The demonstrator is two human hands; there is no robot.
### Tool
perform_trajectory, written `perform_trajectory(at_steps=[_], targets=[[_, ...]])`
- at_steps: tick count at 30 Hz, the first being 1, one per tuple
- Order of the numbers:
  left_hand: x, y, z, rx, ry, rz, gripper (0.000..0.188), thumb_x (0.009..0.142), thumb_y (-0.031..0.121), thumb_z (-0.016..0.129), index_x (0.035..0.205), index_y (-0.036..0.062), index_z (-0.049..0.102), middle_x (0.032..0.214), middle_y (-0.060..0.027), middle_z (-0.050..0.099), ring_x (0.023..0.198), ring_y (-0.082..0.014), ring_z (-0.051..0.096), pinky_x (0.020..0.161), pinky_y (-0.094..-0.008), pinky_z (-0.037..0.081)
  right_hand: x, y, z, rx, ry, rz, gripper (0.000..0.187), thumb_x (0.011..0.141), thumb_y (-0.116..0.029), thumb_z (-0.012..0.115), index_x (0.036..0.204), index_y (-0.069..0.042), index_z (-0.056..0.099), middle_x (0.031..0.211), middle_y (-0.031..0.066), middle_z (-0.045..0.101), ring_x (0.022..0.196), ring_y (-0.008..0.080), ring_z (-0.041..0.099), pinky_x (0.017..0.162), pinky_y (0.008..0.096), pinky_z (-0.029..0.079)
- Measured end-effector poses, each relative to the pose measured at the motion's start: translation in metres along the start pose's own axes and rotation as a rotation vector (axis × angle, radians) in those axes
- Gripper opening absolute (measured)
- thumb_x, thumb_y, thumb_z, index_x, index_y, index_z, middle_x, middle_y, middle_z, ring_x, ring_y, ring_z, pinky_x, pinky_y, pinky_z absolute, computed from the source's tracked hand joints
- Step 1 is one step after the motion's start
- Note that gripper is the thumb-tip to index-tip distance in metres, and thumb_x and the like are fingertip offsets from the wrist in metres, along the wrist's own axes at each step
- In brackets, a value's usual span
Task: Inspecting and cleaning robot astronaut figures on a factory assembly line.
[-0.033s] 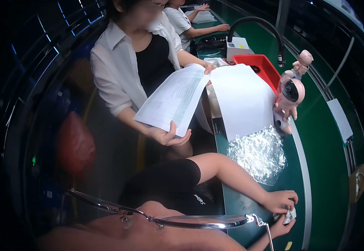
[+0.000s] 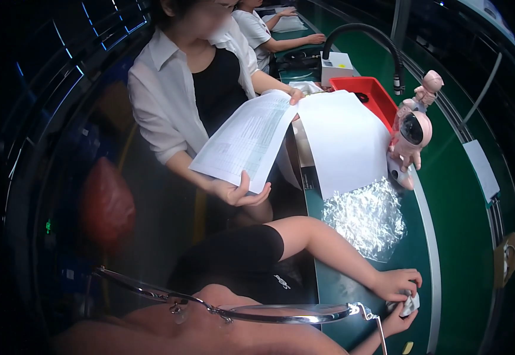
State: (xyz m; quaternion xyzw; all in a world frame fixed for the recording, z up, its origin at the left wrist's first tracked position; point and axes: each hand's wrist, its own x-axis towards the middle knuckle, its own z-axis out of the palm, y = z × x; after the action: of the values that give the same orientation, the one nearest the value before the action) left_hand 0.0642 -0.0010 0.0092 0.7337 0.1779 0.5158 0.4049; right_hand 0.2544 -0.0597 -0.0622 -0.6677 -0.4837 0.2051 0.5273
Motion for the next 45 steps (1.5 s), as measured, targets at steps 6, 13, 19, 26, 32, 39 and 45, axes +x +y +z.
perform_trajectory(at_steps=[6, 13, 19, 26, 32, 39, 45], targets=[[-0.001, -0.021, 0.001, 0.061, 0.04, -0.002, 0.021, 0.069, 0.006, 0.061, 0.089, 0.0047, 0.056, 0.107, -0.0141, 0.047, 0.102, -0.0312, 0.047, 0.087, -0.0382, 0.041, -0.008, -0.052, 0.013, 0.026, -0.036, -0.143, 0.045, 0.081, -0.005, 0.068, 0.12, 0.003, 0.049, 0.113, 0.0138, 0.056, 0.098, 0.0197, 0.056, 0.083, 0.0287, 0.049], [-0.002, -0.017, 0.005, -0.016, 0.12, -0.066, 0.02, 0.069, 0.005, 0.06, 0.089, 0.0043, 0.055, 0.107, -0.014, 0.046, 0.105, -0.0304, 0.047, 0.089, -0.0379, 0.04, -0.007, -0.039, 0.006, -0.015, 0.062, -0.064, 0.029, 0.084, -0.012, 0.065, 0.106, 0.002, 0.053, 0.104, 0.012, 0.057, 0.091, 0.0177, 0.055, 0.076, 0.0281, 0.049], [0.001, -0.014, -0.002, 0.104, 0.075, 0.163, 0.017, 0.07, 0.006, 0.063, 0.084, 0.0039, 0.054, 0.097, -0.0127, 0.049, 0.089, -0.0291, 0.052, 0.074, -0.0364, 0.045, -0.001, -0.037, 0.003, 0.04, 0.123, -0.073, 0.028, 0.084, -0.014, 0.066, 0.103, 0.003, 0.054, 0.097, 0.0116, 0.059, 0.085, 0.0161, 0.055, 0.074, 0.0281, 0.049], [-0.003, -0.004, -0.002, -0.023, -0.29, 0.056, 0.016, 0.072, 0.009, 0.063, 0.087, 0.0067, 0.059, 0.088, -0.0092, 0.054, 0.075, -0.027, 0.058, 0.062, -0.0377, 0.047, 0.001, -0.032, 0.003, 0.076, 0.146, -0.014, 0.03, 0.083, -0.011, 0.067, 0.105, 0.004, 0.052, 0.098, 0.0129, 0.059, 0.086, 0.0173, 0.057, 0.075, 0.0283, 0.05], [-0.006, -0.011, -0.001, 0.008, -0.243, 0.181, 0.014, 0.072, 0.011, 0.063, 0.086, 0.0075, 0.06, 0.095, -0.0089, 0.056, 0.081, -0.0286, 0.059, 0.068, -0.0374, 0.048, 0.002, -0.034, 0.006, 0.223, 0.19, 0.029, 0.035, 0.083, -0.009, 0.067, 0.111, 0.005, 0.05, 0.103, 0.0151, 0.06, 0.089, 0.0203, 0.06, 0.077, 0.0296, 0.052], [-0.006, -0.016, 0.002, 0.026, -0.252, 0.162, 0.012, 0.072, 0.012, 0.064, 0.082, 0.0066, 0.059, 0.095, -0.0089, 0.056, 0.083, -0.0288, 0.059, 0.069, -0.0378, 0.048, 0.007, -0.009, -0.001, 0.156, 0.103, 0.065, 0.03, 0.086, -0.014, 0.066, 0.105, 0.006, 0.054, 0.097, 0.0127, 0.061, 0.084, 0.0166, 0.058, 0.072, 0.0272, 0.051], [-0.007, -0.017, 0.002, 0.03, -0.245, 0.164, 0.011, 0.071, 0.011, 0.063, 0.081, 0.0063, 0.059, 0.094, -0.009, 0.056, 0.083, -0.0288, 0.059, 0.069, -0.038, 0.048, 0.006, -0.019, 0.0, 0.161, 0.081, 0.063, 0.029, 0.086, -0.016, 0.066, 0.102, 0.005, 0.055, 0.094, 0.0111, 0.062, 0.081, 0.015, 0.058, 0.07, 0.0263, 0.05]])
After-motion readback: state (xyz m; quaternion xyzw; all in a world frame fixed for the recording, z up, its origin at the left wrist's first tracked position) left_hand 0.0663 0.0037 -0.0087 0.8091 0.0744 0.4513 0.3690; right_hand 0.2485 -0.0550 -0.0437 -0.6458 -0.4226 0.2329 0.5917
